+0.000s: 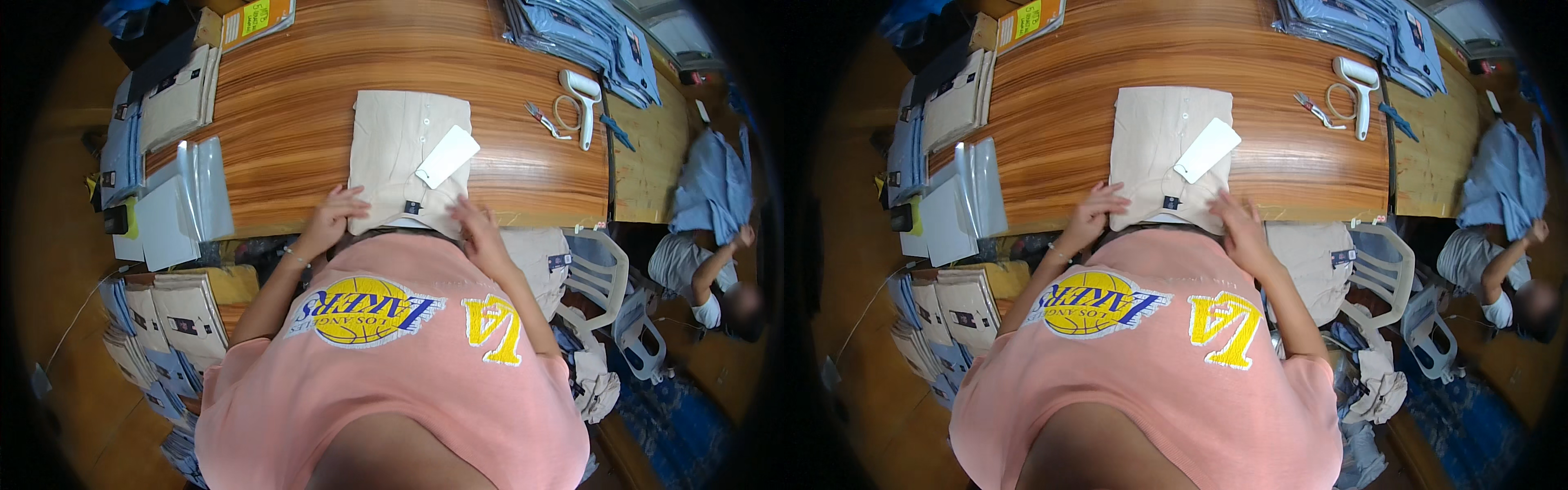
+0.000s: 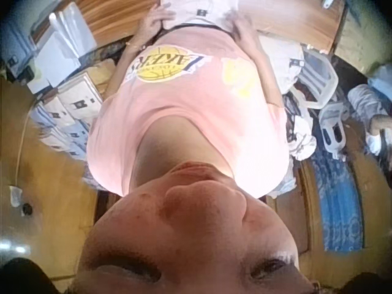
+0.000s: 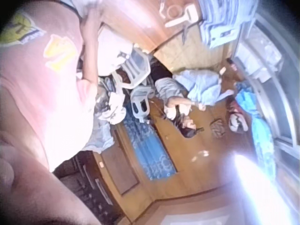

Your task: The person folds a light-colored shirt over a cardboard insert, attaches a tag, and slides the folded garment into a plastic bag, sealing it by hand at a wooden table.

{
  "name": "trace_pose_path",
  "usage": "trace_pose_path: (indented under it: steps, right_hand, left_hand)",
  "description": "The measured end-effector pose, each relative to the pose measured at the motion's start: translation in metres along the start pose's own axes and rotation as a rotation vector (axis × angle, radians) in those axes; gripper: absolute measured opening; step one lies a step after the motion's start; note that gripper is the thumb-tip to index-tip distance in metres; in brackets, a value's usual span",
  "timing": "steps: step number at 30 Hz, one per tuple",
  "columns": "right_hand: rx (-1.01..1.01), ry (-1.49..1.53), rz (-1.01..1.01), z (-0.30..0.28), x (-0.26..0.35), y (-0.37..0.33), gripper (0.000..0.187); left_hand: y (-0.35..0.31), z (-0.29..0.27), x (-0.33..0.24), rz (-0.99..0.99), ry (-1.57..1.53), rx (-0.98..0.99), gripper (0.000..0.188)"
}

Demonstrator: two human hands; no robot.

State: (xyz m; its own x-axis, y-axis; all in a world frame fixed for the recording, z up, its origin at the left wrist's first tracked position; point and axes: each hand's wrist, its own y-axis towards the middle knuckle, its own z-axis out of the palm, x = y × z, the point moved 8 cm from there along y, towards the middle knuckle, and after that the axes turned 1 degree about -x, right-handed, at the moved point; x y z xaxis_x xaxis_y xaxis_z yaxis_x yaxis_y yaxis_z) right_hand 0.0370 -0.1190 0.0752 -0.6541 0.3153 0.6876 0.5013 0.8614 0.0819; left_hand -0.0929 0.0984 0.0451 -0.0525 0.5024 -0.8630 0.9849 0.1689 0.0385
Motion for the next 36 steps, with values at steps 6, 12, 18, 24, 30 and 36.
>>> trace_pose_path:
  steps: [6,12,18,24,30,36]
  right_hand:
    - [-0.153,0.515,0.608,0.004,-0.081,-0.006,0.022]
    - [0.164,0.917,0.927,0.038,-0.077,0.001,0.015]
    - [0.244,1.141,1.083,0.062,-0.073,-0.015,0.02]
    - [0.013,1.377,1.06,0.064,-0.059,-0.006,0.019]
    - [-0.146,0.923,0.841,0.063,-0.084,-0.029,0.03]
    - [-0.161,1.04,0.854,0.063,-0.06,-0.038,0.038]
  left_hand:
    - [-0.001,-0.002,0.068,-0.599,-0.432,-0.105,0.006]
    - [-0.002,0.013,0.079,-0.708,-0.468,0.15,0.015]
    - [-0.008,0.028,0.069,-0.876,-0.738,0.227,0.012]
    - [-0.009,0.035,0.073,-0.837,-0.755,0.214,0.019]
    - [-0.019,0.031,0.074,-0.82,-0.779,0.094,0.025]
    - [-0.025,0.029,0.067,-0.732,-0.624,0.108,0.027]
